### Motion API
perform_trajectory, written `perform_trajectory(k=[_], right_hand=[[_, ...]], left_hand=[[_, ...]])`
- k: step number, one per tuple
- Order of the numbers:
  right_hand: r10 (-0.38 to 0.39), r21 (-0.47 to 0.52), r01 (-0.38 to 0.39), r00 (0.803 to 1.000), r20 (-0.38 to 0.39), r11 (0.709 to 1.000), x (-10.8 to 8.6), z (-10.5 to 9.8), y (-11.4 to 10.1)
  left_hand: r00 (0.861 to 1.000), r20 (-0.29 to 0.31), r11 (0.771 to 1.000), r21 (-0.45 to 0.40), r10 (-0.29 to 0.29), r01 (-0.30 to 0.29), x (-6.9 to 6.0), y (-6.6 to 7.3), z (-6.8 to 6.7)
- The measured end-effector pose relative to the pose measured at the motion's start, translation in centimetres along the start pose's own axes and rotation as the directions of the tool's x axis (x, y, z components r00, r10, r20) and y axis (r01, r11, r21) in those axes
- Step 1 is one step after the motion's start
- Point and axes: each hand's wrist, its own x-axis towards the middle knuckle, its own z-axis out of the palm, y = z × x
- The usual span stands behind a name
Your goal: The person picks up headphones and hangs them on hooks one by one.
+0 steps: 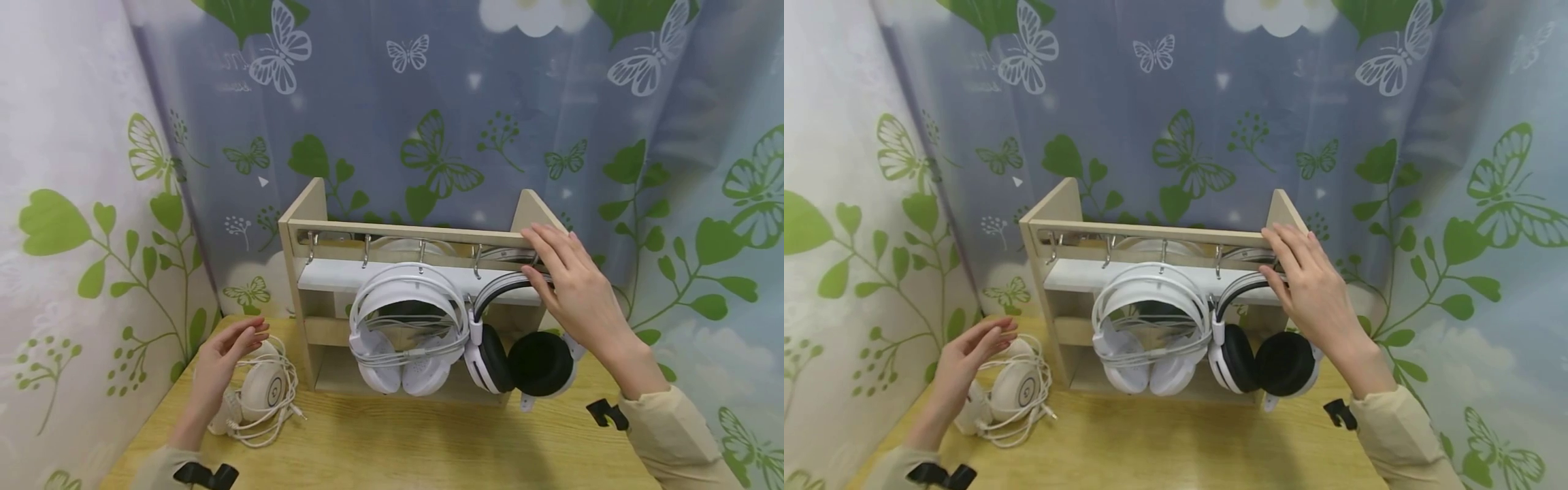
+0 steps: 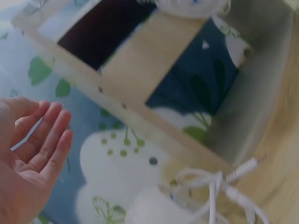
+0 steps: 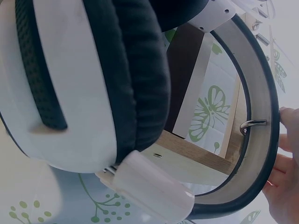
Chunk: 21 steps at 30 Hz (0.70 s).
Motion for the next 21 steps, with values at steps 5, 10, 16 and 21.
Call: perform_trajectory(k=[5,10,16,21], right_hand=[[-0.001,0.001,0.001,1.0,-0.001,1.0,0.0,0.0,0.0],[-0.002,0.0,0.002,1.0,-0.007,1.0,0.0,0.0,0.0],[0.001,-0.002,-0.001,1.0,-0.004,1.0,-0.1,0.1,0.1],[-0.001,-0.001,0.001,1.0,-0.003,1.0,-0.1,0.1,0.1]], left_hand=[[1.0,-0.026,0.997,0.071,-0.007,0.009,-0.6,-1.4,-1.5],[0.996,-0.071,0.976,0.211,-0.046,0.06,-1.1,-2.6,-2.9],[0.982,-0.152,0.925,0.345,-0.11,0.157,-1.8,-3.5,-4.8],[0.973,-0.177,0.907,0.37,-0.145,0.203,-2.5,-4.2,-6.0]])
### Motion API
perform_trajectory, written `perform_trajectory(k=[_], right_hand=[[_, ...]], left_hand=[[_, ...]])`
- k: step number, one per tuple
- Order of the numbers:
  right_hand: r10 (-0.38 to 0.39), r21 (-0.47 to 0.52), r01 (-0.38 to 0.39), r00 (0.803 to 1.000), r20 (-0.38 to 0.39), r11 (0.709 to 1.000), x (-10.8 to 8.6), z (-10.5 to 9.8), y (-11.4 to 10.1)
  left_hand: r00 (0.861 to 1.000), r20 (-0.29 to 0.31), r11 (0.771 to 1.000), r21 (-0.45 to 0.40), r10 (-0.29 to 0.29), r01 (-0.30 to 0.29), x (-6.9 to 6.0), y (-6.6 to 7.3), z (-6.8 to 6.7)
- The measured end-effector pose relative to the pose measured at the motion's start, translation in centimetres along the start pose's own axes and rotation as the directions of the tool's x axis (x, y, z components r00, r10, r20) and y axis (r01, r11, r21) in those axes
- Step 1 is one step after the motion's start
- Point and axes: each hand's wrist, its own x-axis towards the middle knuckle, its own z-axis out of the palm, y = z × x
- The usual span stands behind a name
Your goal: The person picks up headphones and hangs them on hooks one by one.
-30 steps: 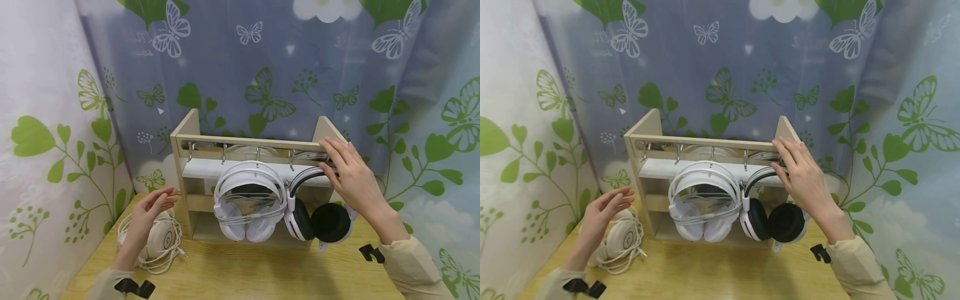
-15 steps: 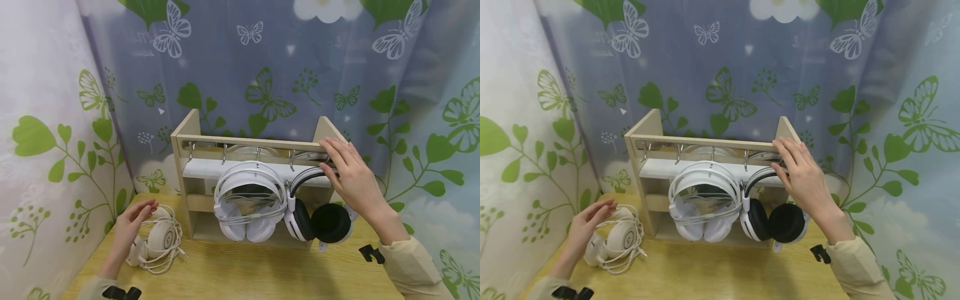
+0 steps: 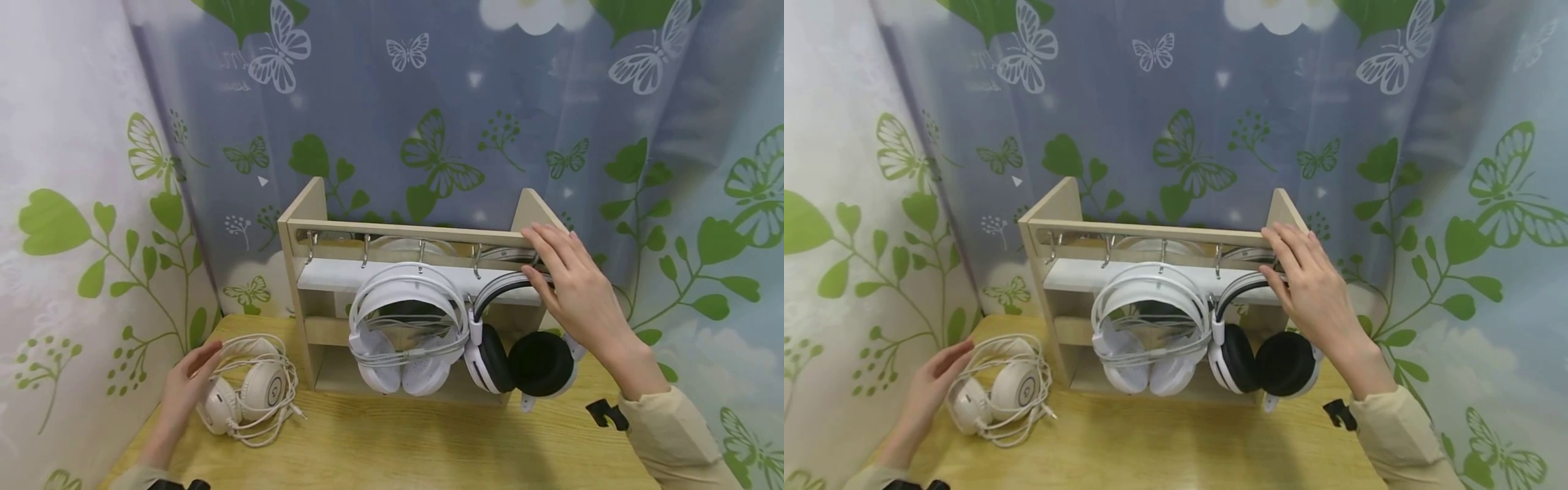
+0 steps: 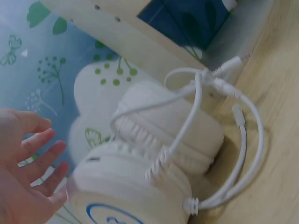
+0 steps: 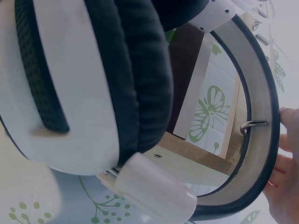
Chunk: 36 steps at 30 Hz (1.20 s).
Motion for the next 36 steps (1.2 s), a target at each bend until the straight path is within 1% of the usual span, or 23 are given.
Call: perform_trajectory(k=[6,9,11,13,17,19,20,22,25,28,31,34,36], right_hand=[[-0.007,-0.002,0.007,1.0,-0.005,1.0,0.0,0.0,0.0],[-0.006,-0.003,0.006,1.0,-0.004,1.0,0.0,0.0,-0.1],[-0.004,-0.004,0.004,1.0,-0.002,1.0,0.0,-0.1,-0.1],[-0.002,-0.006,0.002,1.0,0.0,1.0,0.0,-0.1,-0.1],[-0.003,-0.007,0.003,1.0,-0.001,1.0,0.0,-0.1,-0.1],[-0.005,-0.006,0.005,1.0,-0.002,1.0,0.0,-0.1,-0.1],[-0.005,-0.006,0.005,1.0,-0.003,1.0,0.0,-0.1,-0.1],[-0.004,-0.006,0.004,1.0,-0.002,1.0,0.0,-0.1,-0.1],[-0.003,-0.006,0.003,1.0,-0.002,1.0,0.0,0.0,-0.1],[-0.003,-0.005,0.003,1.0,-0.002,1.0,0.0,0.0,0.0],[-0.004,-0.003,0.004,1.0,-0.002,1.0,0.0,0.0,0.0],[-0.003,0.0,0.003,1.0,-0.001,1.0,0.0,0.0,-0.1],[-0.003,0.001,0.003,1.0,0.0,1.0,0.0,0.0,-0.1]], left_hand=[[0.997,0.057,0.998,0.038,-0.059,0.057,-0.4,-1.0,-0.9],[0.995,0.075,0.997,0.046,-0.07,0.067,-0.6,-1.6,-1.2],[0.994,0.092,0.996,0.064,-0.064,0.058,-0.8,-2.1,-1.4],[0.993,0.113,0.995,0.091,-0.046,0.036,-0.9,-2.4,-1.4],[0.988,0.153,0.979,0.203,-0.006,-0.026,-1.1,-2.7,-1.3],[0.986,0.165,0.964,0.261,0.013,-0.056,-1.1,-2.5,-1.2],[0.986,0.164,0.951,0.299,0.026,-0.075,-1.1,-2.3,-1.1],[0.984,0.172,0.934,0.344,0.039,-0.097,-1.1,-2.1,-0.9],[0.981,0.184,0.897,0.421,0.062,-0.135,-1.2,-1.9,-0.7],[0.976,0.197,0.871,0.459,0.092,-0.175,-1.4,-1.9,-0.3],[0.973,0.19,0.842,0.498,0.127,-0.207,-1.5,-2.0,0.0],[0.974,0.176,0.822,0.528,0.142,-0.215,-1.8,-2.0,0.2],[0.975,0.17,0.812,0.543,0.145,-0.215,-2.0,-1.9,0.3]])
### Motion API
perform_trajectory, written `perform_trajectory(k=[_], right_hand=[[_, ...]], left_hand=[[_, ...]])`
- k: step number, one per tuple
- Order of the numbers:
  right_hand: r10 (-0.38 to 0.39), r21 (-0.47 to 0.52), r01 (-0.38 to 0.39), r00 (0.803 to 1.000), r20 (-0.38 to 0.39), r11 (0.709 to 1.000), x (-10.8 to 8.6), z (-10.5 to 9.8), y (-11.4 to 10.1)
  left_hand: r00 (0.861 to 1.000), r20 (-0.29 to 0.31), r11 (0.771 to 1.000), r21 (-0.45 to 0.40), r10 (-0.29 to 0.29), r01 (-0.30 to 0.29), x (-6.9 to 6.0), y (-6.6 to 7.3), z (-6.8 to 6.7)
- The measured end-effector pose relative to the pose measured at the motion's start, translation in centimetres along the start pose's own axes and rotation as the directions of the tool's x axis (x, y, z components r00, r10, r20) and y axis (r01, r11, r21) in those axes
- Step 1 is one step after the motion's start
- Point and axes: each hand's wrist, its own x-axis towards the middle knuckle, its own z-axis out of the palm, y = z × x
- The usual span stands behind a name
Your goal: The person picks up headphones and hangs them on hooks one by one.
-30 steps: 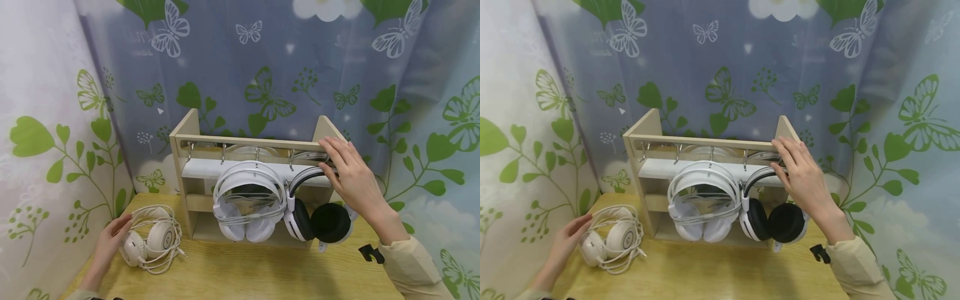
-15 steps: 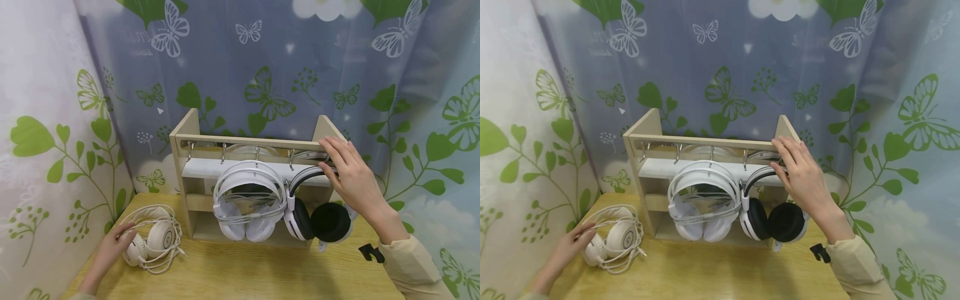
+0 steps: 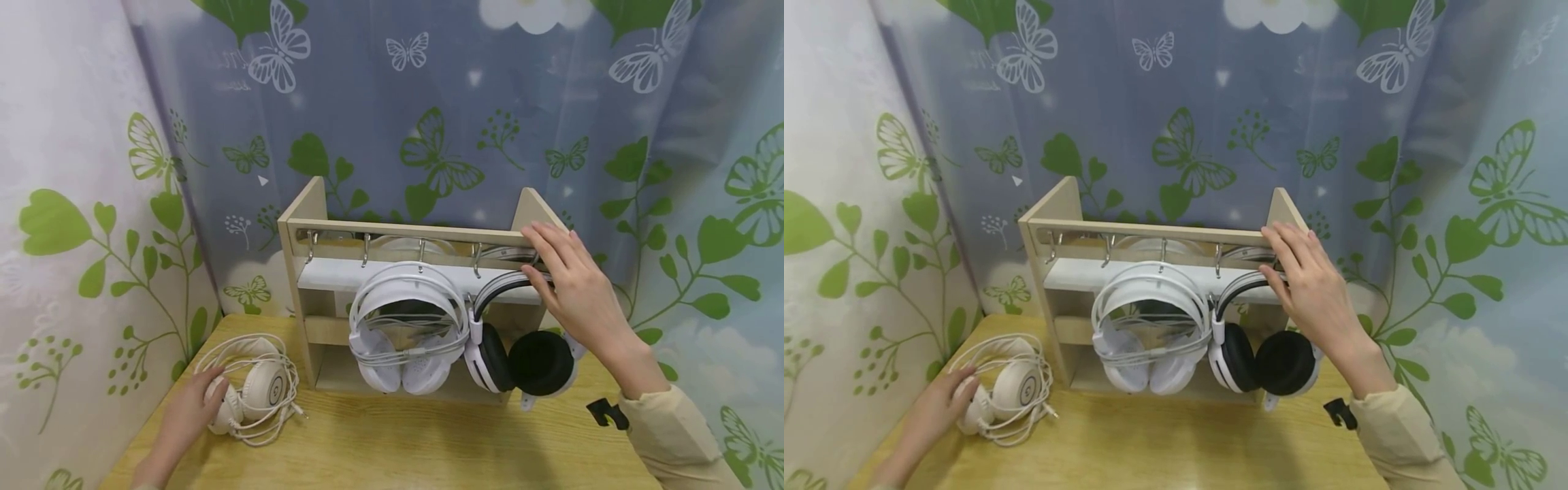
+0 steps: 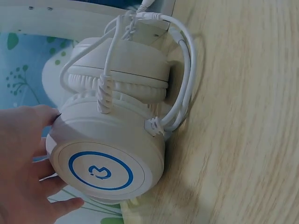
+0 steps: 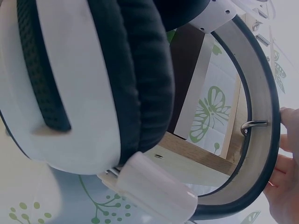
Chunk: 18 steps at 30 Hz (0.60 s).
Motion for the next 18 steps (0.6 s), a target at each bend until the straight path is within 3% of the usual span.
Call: perform_trajectory(k=[10,13,18], right_hand=[[-0.001,0.001,0.001,1.0,0.0,1.0,0.0,0.1,0.0],[0.0,0.0,0.0,1.0,-0.001,1.0,0.0,0.0,0.0],[0.002,-0.003,-0.002,1.0,-0.004,1.0,0.0,0.1,0.0]], left_hand=[[1.0,-0.025,0.992,0.125,0.016,-0.013,-1.0,1.0,0.2],[0.994,-0.074,0.983,0.172,0.085,-0.071,-1.3,1.2,0.4],[0.963,-0.171,0.954,0.254,0.208,-0.161,-1.8,2.0,0.8]])
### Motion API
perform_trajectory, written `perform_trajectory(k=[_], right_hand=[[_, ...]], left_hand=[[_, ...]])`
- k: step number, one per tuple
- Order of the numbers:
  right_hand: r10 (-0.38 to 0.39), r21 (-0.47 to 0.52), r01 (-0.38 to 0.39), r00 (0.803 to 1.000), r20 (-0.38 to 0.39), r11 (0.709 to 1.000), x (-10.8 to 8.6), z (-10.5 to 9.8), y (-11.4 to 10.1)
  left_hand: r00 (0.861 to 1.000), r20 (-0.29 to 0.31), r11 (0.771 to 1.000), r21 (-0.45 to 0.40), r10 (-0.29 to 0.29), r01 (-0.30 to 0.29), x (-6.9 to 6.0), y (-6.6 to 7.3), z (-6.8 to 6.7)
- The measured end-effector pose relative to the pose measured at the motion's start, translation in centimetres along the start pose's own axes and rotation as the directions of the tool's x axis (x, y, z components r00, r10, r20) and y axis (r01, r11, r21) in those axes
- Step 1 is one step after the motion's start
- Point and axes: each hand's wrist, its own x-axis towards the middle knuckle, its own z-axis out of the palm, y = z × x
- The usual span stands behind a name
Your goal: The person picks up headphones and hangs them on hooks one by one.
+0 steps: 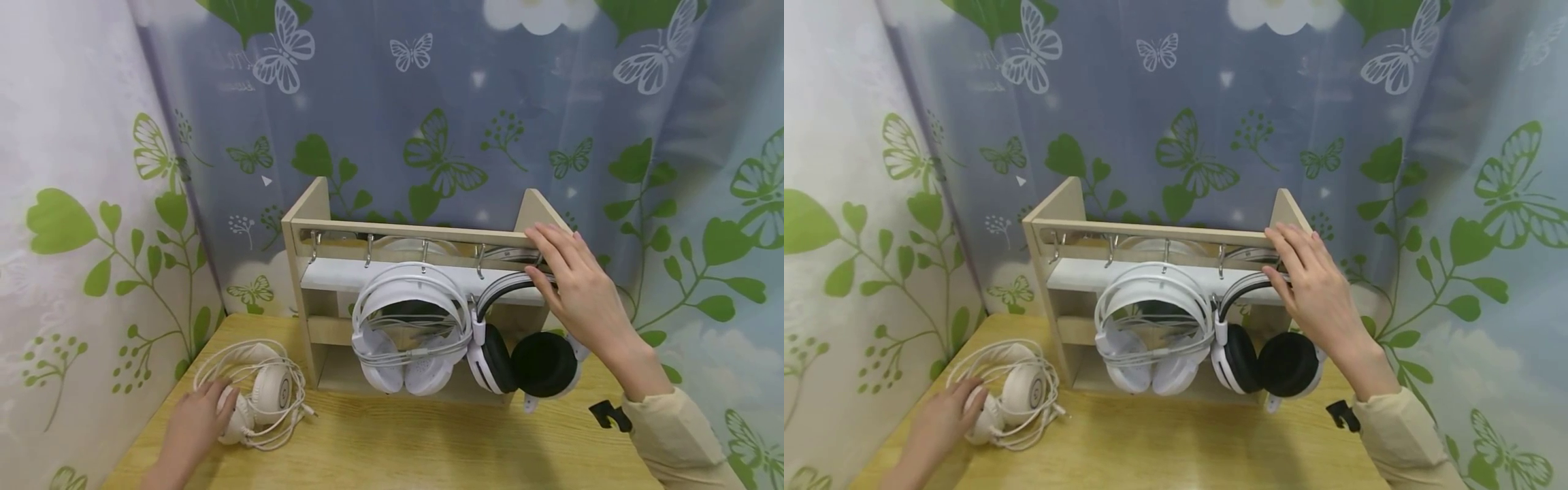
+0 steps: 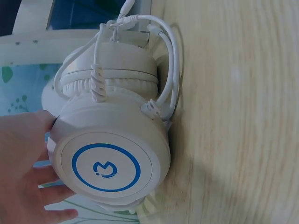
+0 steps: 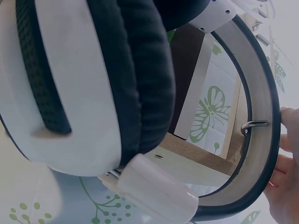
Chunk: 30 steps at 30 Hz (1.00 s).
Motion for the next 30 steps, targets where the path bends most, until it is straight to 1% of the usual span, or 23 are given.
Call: perform_trajectory(k=[2,4,9,14,17,18,19,21,23,25,27,30], right_hand=[[0.001,-0.001,-0.001,1.0,0.001,1.0,0.0,0.0,0.0],[0.001,-0.002,-0.001,1.0,0.004,1.0,0.0,0.0,0.0],[0.004,-0.004,-0.004,1.0,0.009,1.0,-0.1,-0.1,0.0],[0.003,-0.001,-0.003,1.0,0.007,1.0,-0.1,-0.1,0.1],[0.001,0.0,-0.001,1.0,0.003,1.0,-0.1,-0.1,0.1],[0.001,0.0,-0.001,1.0,0.002,1.0,-0.1,0.0,0.1],[0.0,-0.001,0.0,1.0,0.002,1.0,-0.1,0.0,0.1],[-0.001,-0.001,0.001,1.0,0.003,1.0,-0.1,0.0,0.1],[-0.001,-0.001,0.001,1.0,0.005,1.0,-0.1,-0.1,0.1],[-0.002,0.0,0.002,1.0,0.006,1.0,-0.1,-0.1,0.1],[-0.004,0.001,0.004,1.0,0.006,1.0,0.0,-0.1,0.1],[-0.006,0.001,0.006,1.0,0.002,1.0,0.0,0.0,0.0]], left_hand=[[1.0,-0.015,1.0,0.023,0.015,-0.014,-0.1,0.5,0.0],[1.0,-0.008,0.999,0.038,0.015,-0.015,-0.3,0.8,-0.1],[1.0,-0.008,0.999,0.041,0.015,-0.014,-0.6,1.4,-0.1],[0.998,-0.037,0.998,0.047,0.046,-0.044,-1.0,2.1,0.0],[0.998,-0.036,0.997,0.05,0.059,-0.057,-1.0,2.4,-0.2],[0.998,-0.023,0.998,0.047,0.05,-0.049,-1.0,2.5,-0.3],[0.999,0.003,0.998,0.044,0.035,-0.035,-1.0,2.5,-0.4],[0.997,0.081,0.999,0.036,-0.012,0.01,-0.9,2.5,-0.7],[0.984,0.166,0.998,0.017,-0.06,0.058,-0.8,2.3,-1.1],[0.966,0.238,0.994,-0.017,-0.101,0.108,-0.6,2.0,-1.5],[0.954,0.272,0.985,-0.079,-0.127,0.154,-0.4,1.6,-1.9],[0.945,0.282,0.959,-0.178,-0.166,0.222,0.0,1.0,-2.6]])
